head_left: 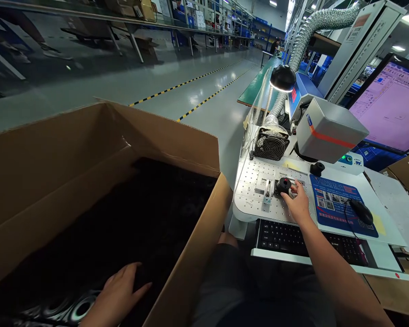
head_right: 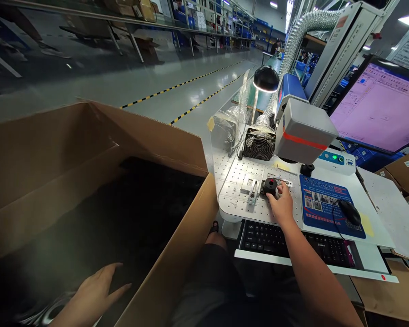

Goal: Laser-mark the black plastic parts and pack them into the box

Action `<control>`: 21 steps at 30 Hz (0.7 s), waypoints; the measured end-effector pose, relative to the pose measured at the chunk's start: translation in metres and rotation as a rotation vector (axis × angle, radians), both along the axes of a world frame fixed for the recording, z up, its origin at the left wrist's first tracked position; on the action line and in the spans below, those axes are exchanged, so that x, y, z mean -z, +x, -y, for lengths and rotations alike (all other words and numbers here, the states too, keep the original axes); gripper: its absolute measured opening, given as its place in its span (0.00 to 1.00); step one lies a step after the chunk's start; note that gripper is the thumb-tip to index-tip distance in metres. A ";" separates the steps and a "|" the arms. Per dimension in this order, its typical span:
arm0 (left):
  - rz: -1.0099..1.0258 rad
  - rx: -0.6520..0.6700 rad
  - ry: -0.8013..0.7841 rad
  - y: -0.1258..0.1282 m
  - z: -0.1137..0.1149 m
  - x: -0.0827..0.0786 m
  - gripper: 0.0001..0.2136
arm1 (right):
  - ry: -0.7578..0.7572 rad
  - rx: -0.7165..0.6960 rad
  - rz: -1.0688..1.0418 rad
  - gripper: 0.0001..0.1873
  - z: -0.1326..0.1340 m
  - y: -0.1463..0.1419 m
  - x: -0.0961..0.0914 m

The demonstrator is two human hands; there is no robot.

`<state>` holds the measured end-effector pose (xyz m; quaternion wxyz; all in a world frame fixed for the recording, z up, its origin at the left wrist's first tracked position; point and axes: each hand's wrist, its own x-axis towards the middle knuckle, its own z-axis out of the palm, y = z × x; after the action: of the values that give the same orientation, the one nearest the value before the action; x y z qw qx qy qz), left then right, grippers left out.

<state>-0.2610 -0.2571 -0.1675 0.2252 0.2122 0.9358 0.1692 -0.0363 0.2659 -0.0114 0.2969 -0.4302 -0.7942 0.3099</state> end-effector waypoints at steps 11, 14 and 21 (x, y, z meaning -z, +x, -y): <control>0.025 -0.024 -0.027 -0.003 -0.003 -0.004 0.47 | -0.041 0.035 0.004 0.37 0.001 -0.008 0.010; -0.010 -0.007 -0.030 -0.001 -0.009 -0.014 0.43 | -0.030 0.039 -0.017 0.40 0.007 0.007 -0.004; 0.140 -0.101 -0.090 0.007 -0.026 -0.061 0.42 | 0.117 -0.096 -0.107 0.25 0.073 0.122 -0.006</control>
<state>-0.2545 -0.2310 -0.1067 0.2904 0.1418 0.9339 0.1525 0.0856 0.1928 -0.0055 0.3483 -0.3565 -0.8136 0.2994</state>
